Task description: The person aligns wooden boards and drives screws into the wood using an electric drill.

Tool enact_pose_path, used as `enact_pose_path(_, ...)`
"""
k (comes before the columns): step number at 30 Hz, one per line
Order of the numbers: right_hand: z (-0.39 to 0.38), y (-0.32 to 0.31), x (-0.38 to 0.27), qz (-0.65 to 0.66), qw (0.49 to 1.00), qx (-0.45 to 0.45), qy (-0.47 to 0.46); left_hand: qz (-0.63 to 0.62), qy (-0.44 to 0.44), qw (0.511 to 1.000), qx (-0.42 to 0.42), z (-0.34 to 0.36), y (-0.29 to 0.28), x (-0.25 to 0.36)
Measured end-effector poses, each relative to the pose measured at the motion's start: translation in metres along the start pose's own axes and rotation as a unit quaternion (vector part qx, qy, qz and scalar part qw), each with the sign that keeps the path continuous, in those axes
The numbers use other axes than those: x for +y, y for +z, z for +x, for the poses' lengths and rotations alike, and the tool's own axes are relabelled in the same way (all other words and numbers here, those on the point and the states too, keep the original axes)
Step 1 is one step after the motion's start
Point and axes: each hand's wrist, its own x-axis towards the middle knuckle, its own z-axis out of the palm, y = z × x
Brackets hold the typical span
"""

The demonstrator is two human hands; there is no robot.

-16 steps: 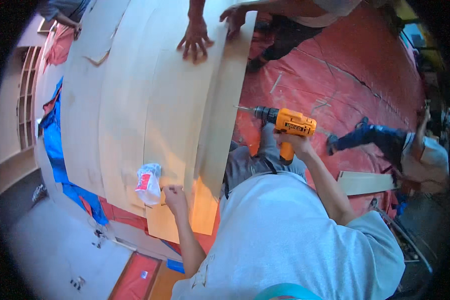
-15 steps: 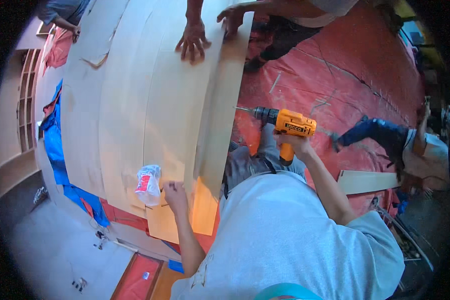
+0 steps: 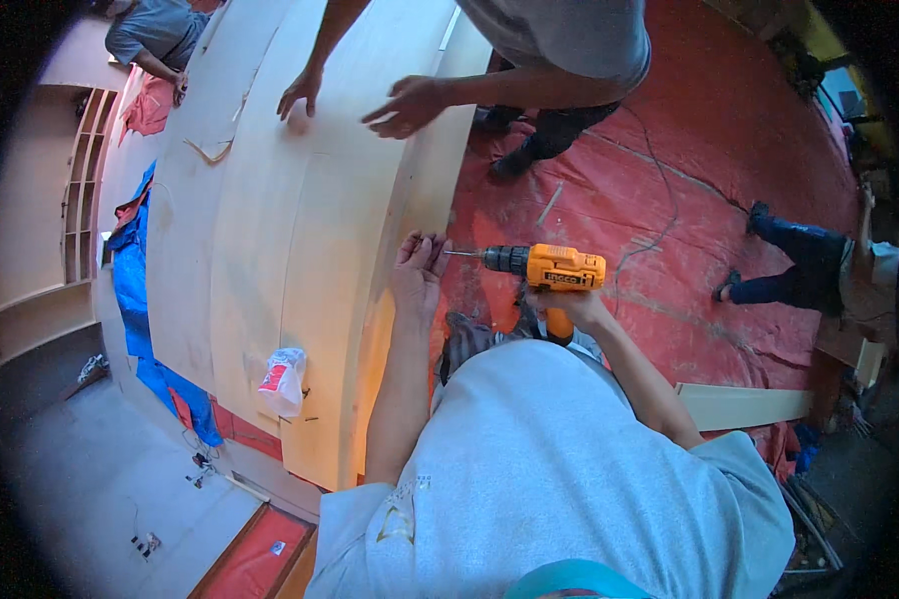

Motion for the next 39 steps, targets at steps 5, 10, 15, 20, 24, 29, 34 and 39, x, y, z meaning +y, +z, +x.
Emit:
enact_pose_path(5, 0.005, -0.032, 0.008, 0.021, 1.000, -0.002, 0.023, -0.012, 0.006, 1.000, -0.011, -0.001, 0.004, -0.021)
enact_pose_path(10, 0.014, -0.053, 0.022, 0.004, 1.000, -0.010, 0.006, -0.010, 0.013, 0.999, 0.032, -0.023, 0.011, -0.036)
enact_pose_path(15, 0.009, -0.050, 0.012, -0.062, 0.997, 0.002, 0.036, -0.022, 0.017, 0.999, 0.041, -0.028, 0.004, -0.041)
enact_pose_path(20, 0.007, -0.032, 0.004, -0.069, 0.997, -0.004, 0.038, -0.043, 0.025, 0.998, 0.038, -0.038, -0.003, -0.037)
enact_pose_path(24, 0.002, -0.021, -0.003, -0.050, 0.998, -0.022, 0.026, -0.068, 0.032, 0.995, 0.070, -0.050, -0.006, -0.030)
enact_pose_path(29, -0.005, 0.003, -0.015, -0.086, 0.994, -0.019, 0.057, -0.085, 0.034, 0.994, 0.063, -0.062, -0.017, -0.017)
enact_pose_path(34, -0.014, 0.035, -0.029, -0.124, 0.989, -0.042, 0.065, -0.112, 0.028, 0.991, 0.064, -0.080, -0.037, -0.005)
enact_pose_path(39, -0.025, 0.061, -0.020, -0.142, 0.985, -0.015, 0.098, -0.124, 0.033, 0.990, 0.054, -0.096, -0.066, 0.004)
